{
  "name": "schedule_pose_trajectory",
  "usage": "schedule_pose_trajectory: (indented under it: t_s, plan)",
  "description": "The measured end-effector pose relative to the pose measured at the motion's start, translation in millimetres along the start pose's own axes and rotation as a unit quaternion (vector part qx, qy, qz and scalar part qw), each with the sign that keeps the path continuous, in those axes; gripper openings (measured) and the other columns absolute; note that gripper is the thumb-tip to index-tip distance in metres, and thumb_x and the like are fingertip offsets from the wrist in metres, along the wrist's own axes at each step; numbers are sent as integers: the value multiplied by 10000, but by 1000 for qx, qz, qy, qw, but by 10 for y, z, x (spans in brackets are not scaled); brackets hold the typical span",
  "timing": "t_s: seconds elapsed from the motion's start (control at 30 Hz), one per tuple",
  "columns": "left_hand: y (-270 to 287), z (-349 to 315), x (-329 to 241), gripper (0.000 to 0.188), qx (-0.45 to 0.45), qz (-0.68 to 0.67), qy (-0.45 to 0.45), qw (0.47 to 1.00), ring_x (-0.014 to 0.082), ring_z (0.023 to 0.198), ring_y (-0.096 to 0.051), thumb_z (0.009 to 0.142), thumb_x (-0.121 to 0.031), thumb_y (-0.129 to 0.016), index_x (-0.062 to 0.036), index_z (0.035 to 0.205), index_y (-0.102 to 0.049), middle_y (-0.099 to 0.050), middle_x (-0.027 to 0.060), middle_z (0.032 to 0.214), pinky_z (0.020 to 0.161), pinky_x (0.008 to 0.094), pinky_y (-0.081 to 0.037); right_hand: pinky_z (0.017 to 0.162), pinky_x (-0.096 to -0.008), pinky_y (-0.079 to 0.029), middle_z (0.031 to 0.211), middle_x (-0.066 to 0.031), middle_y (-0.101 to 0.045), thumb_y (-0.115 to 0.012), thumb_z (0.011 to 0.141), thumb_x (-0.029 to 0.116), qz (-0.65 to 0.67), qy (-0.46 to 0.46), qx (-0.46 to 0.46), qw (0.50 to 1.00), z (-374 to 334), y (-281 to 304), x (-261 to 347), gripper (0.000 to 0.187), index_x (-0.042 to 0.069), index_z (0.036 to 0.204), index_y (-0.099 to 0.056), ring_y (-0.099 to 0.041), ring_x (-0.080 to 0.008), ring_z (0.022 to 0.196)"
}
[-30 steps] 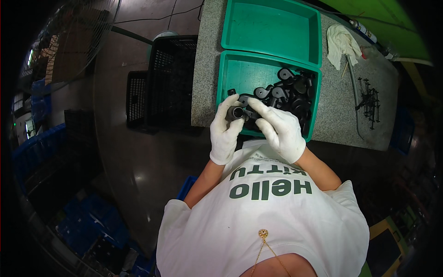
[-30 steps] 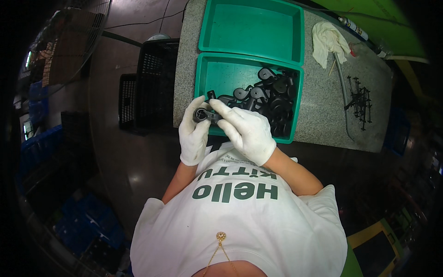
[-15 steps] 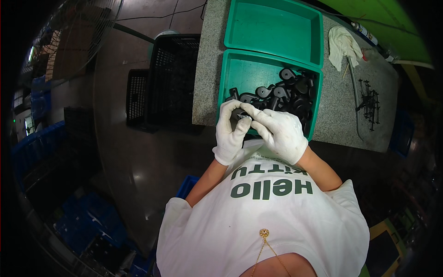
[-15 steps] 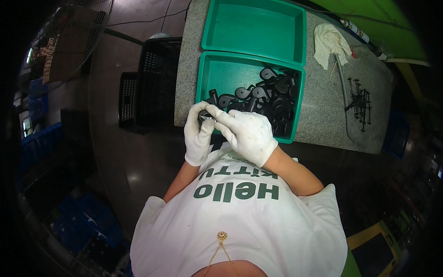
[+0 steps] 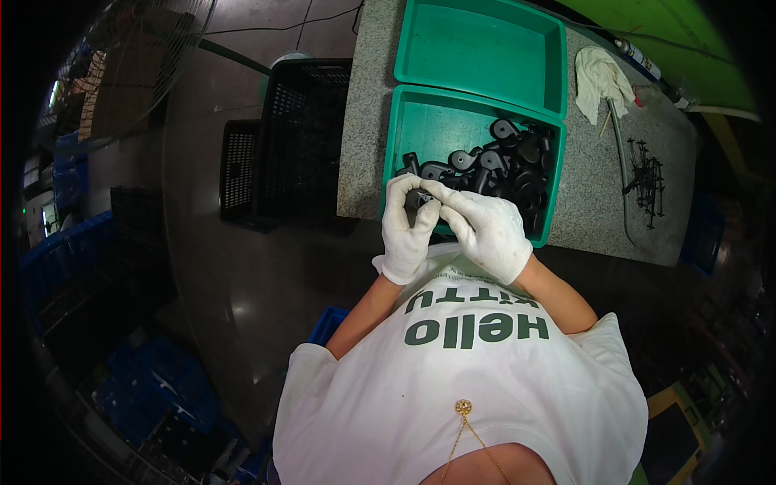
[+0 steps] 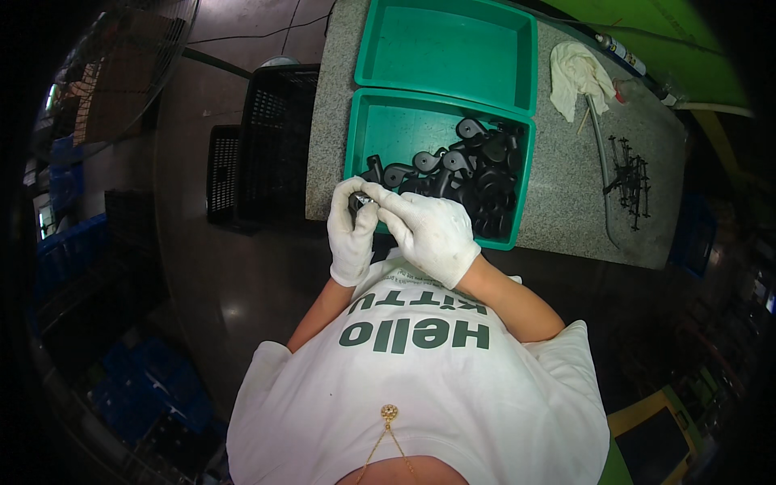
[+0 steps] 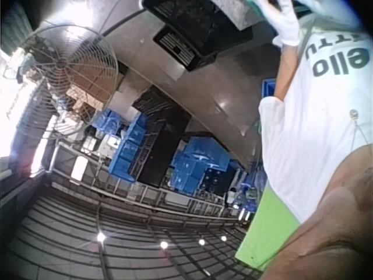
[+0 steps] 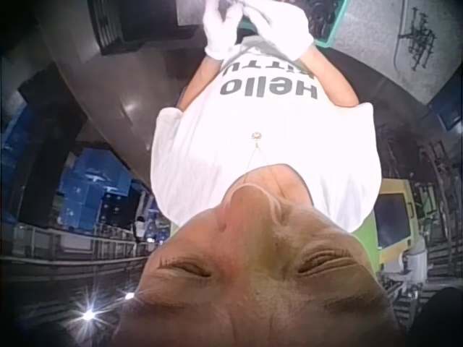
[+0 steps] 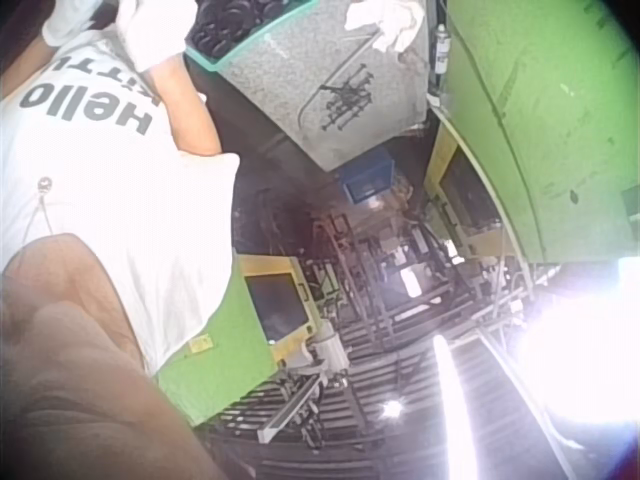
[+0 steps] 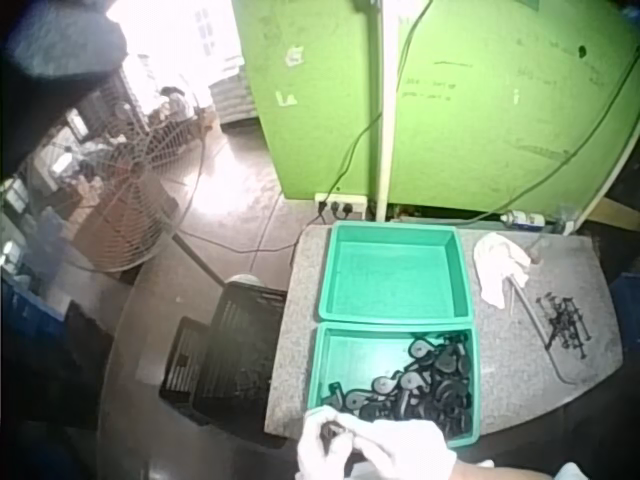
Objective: The person sorts small black plastic parts by hand, inspecting them for defects and placing them into a green bin.
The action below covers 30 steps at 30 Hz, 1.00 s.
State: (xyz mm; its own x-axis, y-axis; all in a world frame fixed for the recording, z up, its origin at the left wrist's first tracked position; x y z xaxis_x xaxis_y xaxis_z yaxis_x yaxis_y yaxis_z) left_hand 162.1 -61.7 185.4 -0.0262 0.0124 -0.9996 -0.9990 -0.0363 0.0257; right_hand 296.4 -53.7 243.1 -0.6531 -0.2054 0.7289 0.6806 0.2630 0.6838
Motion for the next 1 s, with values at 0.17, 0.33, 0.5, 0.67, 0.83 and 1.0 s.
schedule_pose_trajectory:
  t_s: [0.17, 0.33, 0.5, 0.67, 0.83, 1.0]
  plan:
    - [4, -14, 36, 473, 56, -81, 73, 992, 110, 922, -471, 877, -354, -615, 1, 1158, -477, -491, 42, 1044, 835, 253, -409, 552, -368, -486, 722, -64, -595, -513, 914, 244, -25, 21, 43, 999, 48, 64, 45, 426, 196, 1337, -483, -612, -256, 633]
    - [20, -2, 43, 380, 76, -77, 62, 992, 113, 930, -469, 888, -229, -620, -12, 1164, -474, -476, 38, 1047, 842, 253, -413, 561, -370, -489, 719, -63, -589, -497, 924, 248, -55, 36, 72, 995, 67, 100, 82, 440, 196, 1359, -456, -610, -256, 634]
    - [20, -2, 1, 373, 96, -87, 76, 989, 119, 947, -469, 891, -214, -608, -13, 1170, -464, -471, 43, 1060, 859, 259, -406, 558, -372, -488, 703, -61, -578, -496, 926, 270, -59, 33, 86, 994, 78, 129, 117, 436, 209, 1356, -457, -605, -260, 626]
    - [62, 8, 44, 361, 102, -51, 38, 993, 152, 979, -471, 889, -214, -600, -6, 1152, -466, -467, 73, 1076, 877, 280, -400, 549, -373, -485, 703, -59, -582, -508, 918, 266, -60, 37, 71, 995, 60, 71, 66, 396, 216, 1311, -505, -603, -259, 619]
    - [80, 3, 54, 372, 77, -1, -7, 997, 202, 990, -479, 866, -227, -605, 2, 1127, -472, -468, 107, 1081, 888, 308, -402, 543, -376, -485, 689, -57, -582, -520, 909, 261, -49, 23, 63, 997, 49, 21, 56, 365, 214, 1269, -547, -600, -264, 608]
    - [84, 2, 60, 348, 49, 12, -19, 999, 222, 987, -482, 845, -196, -591, 3, 1106, -475, -469, 119, 1073, 885, 320, -405, 522, -356, -485, 678, -52, -586, -528, 905, 253, -34, 24, 36, 998, 66, 15, 83, 376, 204, 1277, -550, -605, -256, 588]
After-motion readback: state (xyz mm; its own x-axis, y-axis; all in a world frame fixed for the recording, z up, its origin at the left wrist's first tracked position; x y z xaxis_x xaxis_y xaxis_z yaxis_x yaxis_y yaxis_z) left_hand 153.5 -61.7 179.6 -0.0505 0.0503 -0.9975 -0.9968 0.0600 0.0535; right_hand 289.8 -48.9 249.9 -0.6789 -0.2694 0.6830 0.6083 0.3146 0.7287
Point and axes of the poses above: each hand's wrist, its own z-axis towards the middle knuckle, its own y-axis out of the back of the hand, x = y × z, the point moved 5 cm from there along z, towards the middle knuckle
